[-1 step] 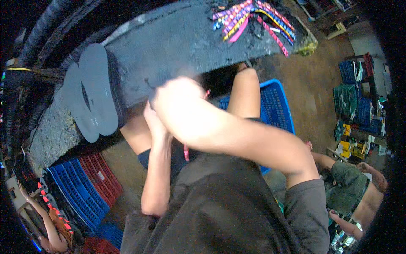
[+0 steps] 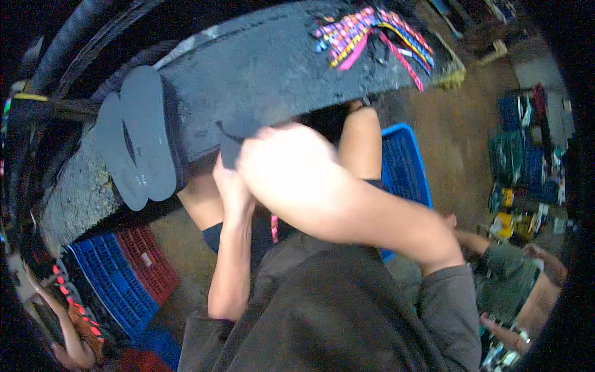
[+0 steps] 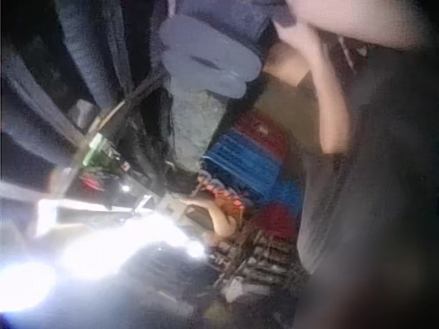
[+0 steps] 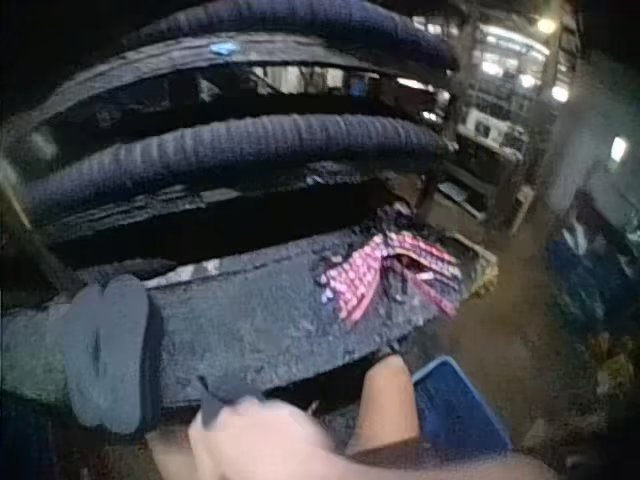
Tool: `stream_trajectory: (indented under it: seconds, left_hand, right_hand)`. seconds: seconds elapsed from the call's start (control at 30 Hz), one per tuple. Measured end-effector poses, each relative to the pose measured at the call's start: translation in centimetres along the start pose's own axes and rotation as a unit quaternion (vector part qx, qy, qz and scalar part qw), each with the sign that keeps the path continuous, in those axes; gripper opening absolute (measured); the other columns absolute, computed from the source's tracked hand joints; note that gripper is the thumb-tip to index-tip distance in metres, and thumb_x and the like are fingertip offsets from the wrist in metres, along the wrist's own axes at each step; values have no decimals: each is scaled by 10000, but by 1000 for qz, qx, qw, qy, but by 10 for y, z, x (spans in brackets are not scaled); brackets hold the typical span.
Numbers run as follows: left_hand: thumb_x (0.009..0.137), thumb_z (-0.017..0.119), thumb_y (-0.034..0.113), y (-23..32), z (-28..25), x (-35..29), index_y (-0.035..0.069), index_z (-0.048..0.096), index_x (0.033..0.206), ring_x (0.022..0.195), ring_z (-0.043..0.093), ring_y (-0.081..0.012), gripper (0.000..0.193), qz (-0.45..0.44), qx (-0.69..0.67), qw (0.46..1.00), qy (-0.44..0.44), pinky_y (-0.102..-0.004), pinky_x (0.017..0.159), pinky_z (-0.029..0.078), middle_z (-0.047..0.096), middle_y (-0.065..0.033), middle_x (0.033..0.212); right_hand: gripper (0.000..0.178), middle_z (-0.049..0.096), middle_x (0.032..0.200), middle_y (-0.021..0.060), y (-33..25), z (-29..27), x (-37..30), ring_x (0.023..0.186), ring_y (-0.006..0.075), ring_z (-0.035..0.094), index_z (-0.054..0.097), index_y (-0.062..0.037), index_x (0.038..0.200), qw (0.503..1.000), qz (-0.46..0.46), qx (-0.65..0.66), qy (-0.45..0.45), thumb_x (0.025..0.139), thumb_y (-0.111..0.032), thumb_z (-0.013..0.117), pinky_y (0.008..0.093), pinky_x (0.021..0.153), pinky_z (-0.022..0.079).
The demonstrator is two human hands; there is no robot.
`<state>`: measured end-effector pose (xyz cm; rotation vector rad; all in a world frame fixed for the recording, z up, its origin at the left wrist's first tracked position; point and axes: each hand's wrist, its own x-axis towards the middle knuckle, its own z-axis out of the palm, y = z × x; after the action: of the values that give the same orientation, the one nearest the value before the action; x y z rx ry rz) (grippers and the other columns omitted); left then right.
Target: The person assembles flip-flops by threading colorful straps through pre-punched holes in rubber soles. They repeatedly pick up a sole, thread a strap, pull it through, and place the finished flip-flop into a blue basket. The process is repeated with different colored straps throughout the clip.
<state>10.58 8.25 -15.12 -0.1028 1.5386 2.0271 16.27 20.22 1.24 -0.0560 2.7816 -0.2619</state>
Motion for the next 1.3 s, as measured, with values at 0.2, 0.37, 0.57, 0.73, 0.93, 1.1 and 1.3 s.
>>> stream_trajectory:
  seconds: [0.2,0.37,0.57,0.73,0.93,1.1,1.3]
  left_hand:
    - [829,796,61,22,-25,-43,16,740,1089,1083,709,-444,270,298,70,903,-303,-564,951,573,750,-221,1107]
    - [758,857,106,47,-15,-46,26,792,1028,1103,723,-417,289,357,74,852,-376,-539,972,560,770,-188,1091]
    - [841,780,150,58,-20,-48,38,780,982,1061,727,-463,180,343,154,842,-387,-576,925,578,767,-231,1047]
    - [878,740,130,63,-17,-43,30,766,936,988,747,-446,118,279,125,861,-406,-564,865,609,765,-250,991]
    - [909,748,12,79,-11,-71,-46,739,1078,957,744,-255,179,220,21,842,-492,-396,893,577,752,-160,1016]
    - [889,790,166,77,-32,-101,1,569,1346,960,723,-265,535,-5,378,897,-227,-388,812,584,716,-160,1136]
    - [657,829,45,164,-28,-97,123,487,1498,993,716,-384,911,63,801,494,-332,-467,838,614,455,-166,1549]
  right_hand:
    - [207,615,883,141,47,14,-103,763,360,663,647,-46,1140,964,-1,221,151,968,-159,662,449,637,528]
    - [152,591,822,141,43,-12,-95,720,368,644,670,-54,989,967,-38,231,105,975,-205,665,467,621,519]
    - [188,587,798,131,50,-1,-108,710,369,654,633,-68,933,982,-44,160,85,977,-250,650,486,613,534]
    - [191,604,800,128,43,-12,-76,687,365,643,619,-86,904,989,-68,118,55,971,-263,642,486,600,517]
    - [178,668,829,174,86,-18,-16,737,339,703,594,-39,919,907,79,241,335,943,-209,641,468,644,538]
    - [411,669,762,202,14,95,-62,771,373,720,625,29,964,865,2,498,57,855,-321,809,461,695,547]
    - [338,663,781,132,-6,137,-61,685,190,648,630,23,1016,820,56,558,112,899,-243,804,354,639,512]
